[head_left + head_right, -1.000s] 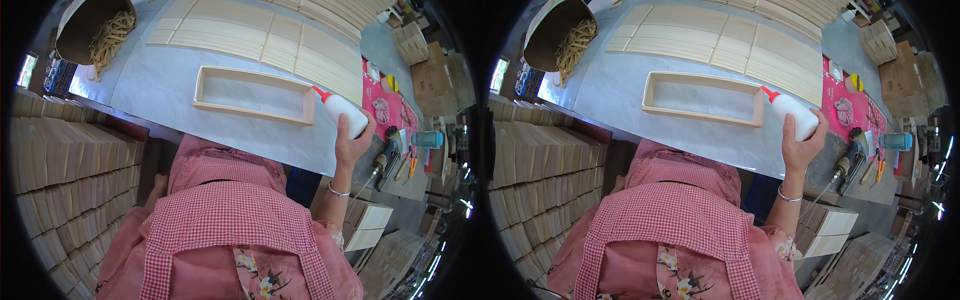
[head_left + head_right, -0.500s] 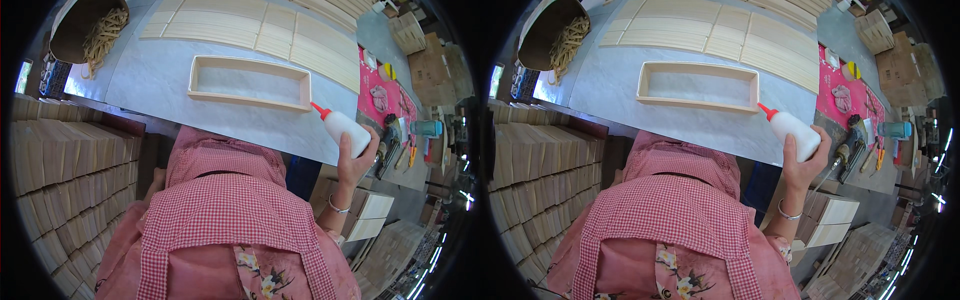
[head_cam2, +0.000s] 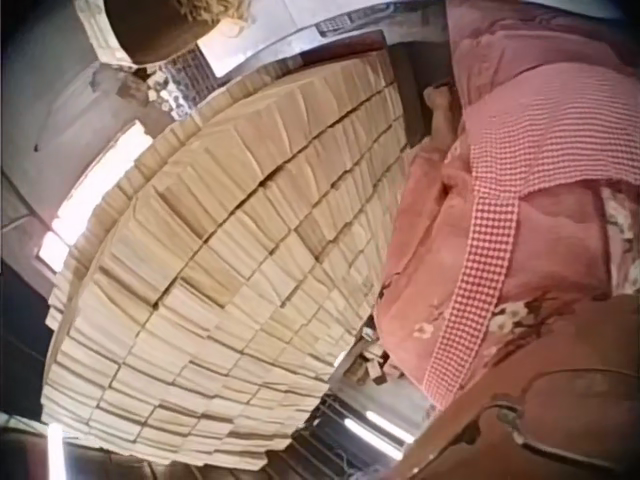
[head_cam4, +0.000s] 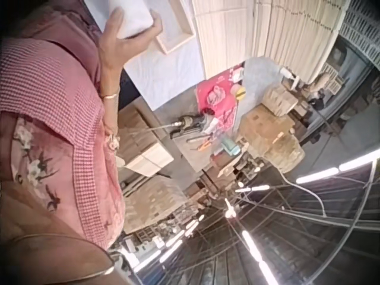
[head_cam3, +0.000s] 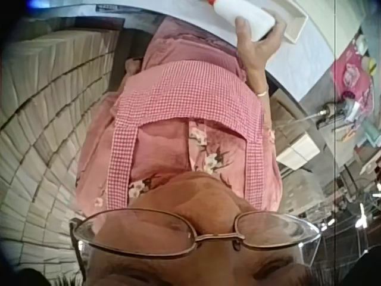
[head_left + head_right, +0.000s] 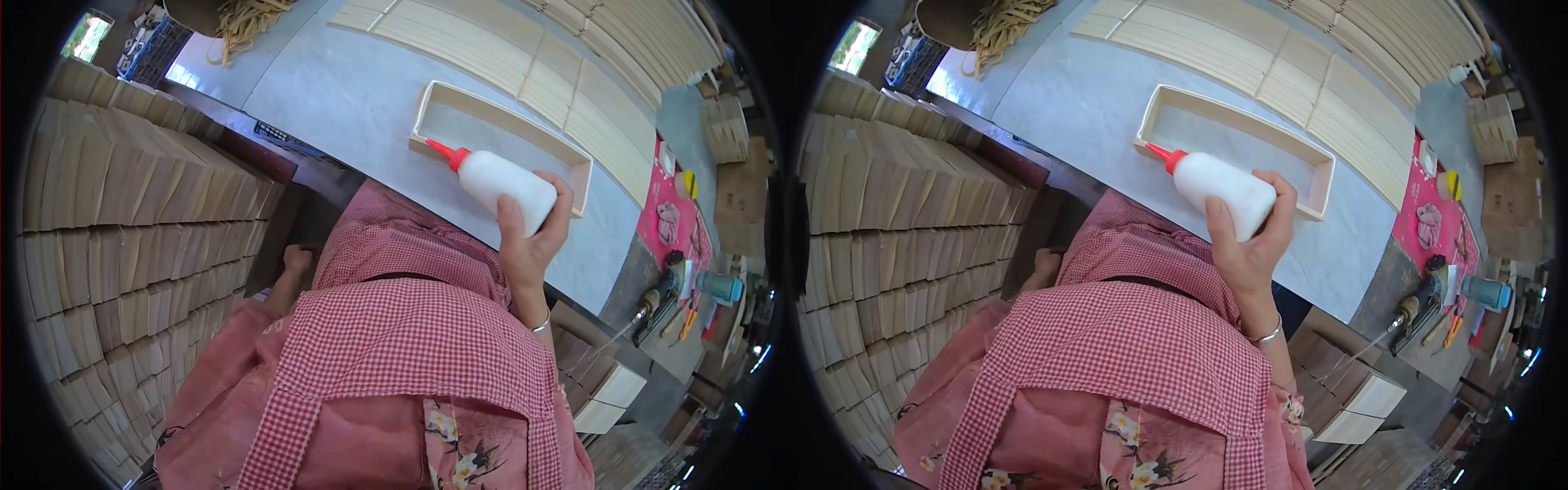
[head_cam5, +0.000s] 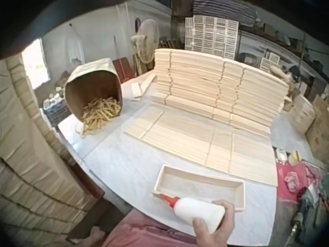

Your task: Assemble wooden frames using a glue bottle and a pneumatic stapler gun.

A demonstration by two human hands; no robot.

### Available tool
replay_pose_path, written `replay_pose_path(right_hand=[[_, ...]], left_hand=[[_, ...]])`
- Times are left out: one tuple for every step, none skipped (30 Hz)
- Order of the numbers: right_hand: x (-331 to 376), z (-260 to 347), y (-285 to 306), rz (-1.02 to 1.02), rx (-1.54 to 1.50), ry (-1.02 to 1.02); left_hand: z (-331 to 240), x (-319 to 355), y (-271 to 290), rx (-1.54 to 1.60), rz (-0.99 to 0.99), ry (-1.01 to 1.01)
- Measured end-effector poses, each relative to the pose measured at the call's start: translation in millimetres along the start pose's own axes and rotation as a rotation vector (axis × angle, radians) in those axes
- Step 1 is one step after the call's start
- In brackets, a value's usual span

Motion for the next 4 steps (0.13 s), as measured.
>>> replay_pose_path(right_hand=[[-3.0, 0.0, -7.4, 0.016, 0.016, 0.014], [-5.7, 1.4, -13.9, 0.032, 0.034, 0.027], [-7.5, 2.9, -19.3, 0.048, 0.053, 0.04], [-8.0, 2.5, -22.9, 0.057, 0.075, 0.054]], left_hand=[[22.8, -15.3, 0.7, -0.029, -0.002, -0.006], [49.6, -31.9, 0.4, -0.057, -0.001, -0.011], [75.8, -47.2, -1.1, -0.086, 0.001, -0.016], [90.8, -59.4, -4.9, -0.117, 0.007, -0.027]])
Point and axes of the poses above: each hand's wrist, its own x-axis away from the middle knuckle, its own y-axis out of the back of the hand, z = x × y, the point moved 8 cm from there along -x, towards the middle knuckle, and after that the axes turned 9 degrees about -y, right-handed, at the moved point
